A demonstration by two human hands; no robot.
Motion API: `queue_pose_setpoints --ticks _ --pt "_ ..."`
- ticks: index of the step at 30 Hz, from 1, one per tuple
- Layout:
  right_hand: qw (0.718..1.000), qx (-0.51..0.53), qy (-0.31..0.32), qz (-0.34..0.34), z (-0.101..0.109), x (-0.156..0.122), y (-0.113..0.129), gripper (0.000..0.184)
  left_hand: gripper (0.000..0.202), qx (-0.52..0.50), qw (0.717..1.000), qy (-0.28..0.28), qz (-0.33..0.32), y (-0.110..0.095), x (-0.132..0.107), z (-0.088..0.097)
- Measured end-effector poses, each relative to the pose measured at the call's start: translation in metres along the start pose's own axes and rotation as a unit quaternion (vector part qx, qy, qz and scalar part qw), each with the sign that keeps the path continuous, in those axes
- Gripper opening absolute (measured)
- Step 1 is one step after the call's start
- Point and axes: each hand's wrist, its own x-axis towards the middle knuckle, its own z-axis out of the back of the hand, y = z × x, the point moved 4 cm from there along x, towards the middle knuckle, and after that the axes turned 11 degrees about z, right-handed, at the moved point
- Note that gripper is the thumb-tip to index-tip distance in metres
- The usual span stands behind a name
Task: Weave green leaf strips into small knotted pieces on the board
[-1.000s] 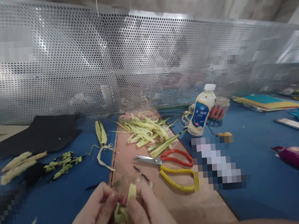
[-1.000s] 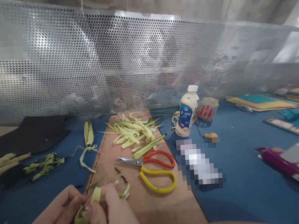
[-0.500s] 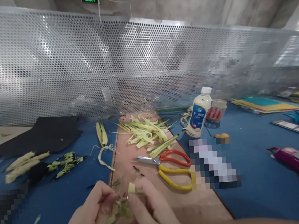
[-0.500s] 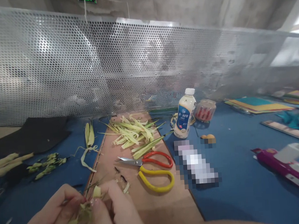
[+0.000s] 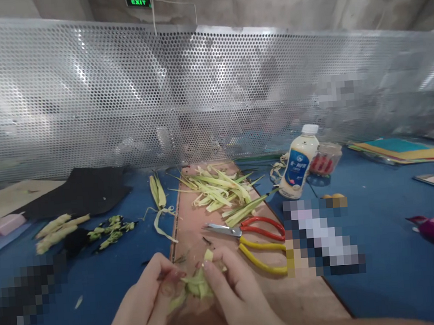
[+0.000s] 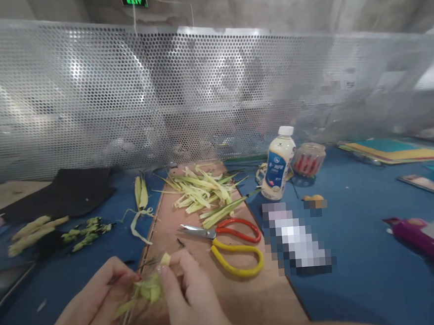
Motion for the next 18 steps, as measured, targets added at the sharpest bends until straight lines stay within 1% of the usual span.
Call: queue_pose_setpoints --ticks 3,6,8,12,14,18 --pt "1.0 0.016 -0.006 0.011 0.001 0.002 0.0 0.026 0.031 -0.022 1.0 0.005 0.01 -0.006 0.0 0.002" --pt "0.999 0.033 -0.014 0.034 0.001 0.004 0.002 0.024 0.031 -0.024 0.999 0.036 0.031 -0.005 0.0 0.002" --pt "0.998 0.022 -0.015 0.048 0.001 0.004 0.004 0.024 0.031 -0.024 0.997 0.059 0.041 -0.003 -0.001 0.001" --pt "0.997 -0.016 -0.031 0.065 0.003 0.003 0.008 0.029 0.033 -0.051 0.995 0.073 0.036 0.001 0.0 -0.002" --pt "0.996 -0.018 -0.028 0.078 0.002 0.003 0.011 0.029 0.032 -0.072 0.991 0.103 0.037 0.001 0.002 -0.005" --pt "0.994 -0.009 -0.025 0.108 0.001 0.002 0.017 0.028 0.029 -0.148 0.967 0.202 0.054 -0.006 0.002 -0.013"
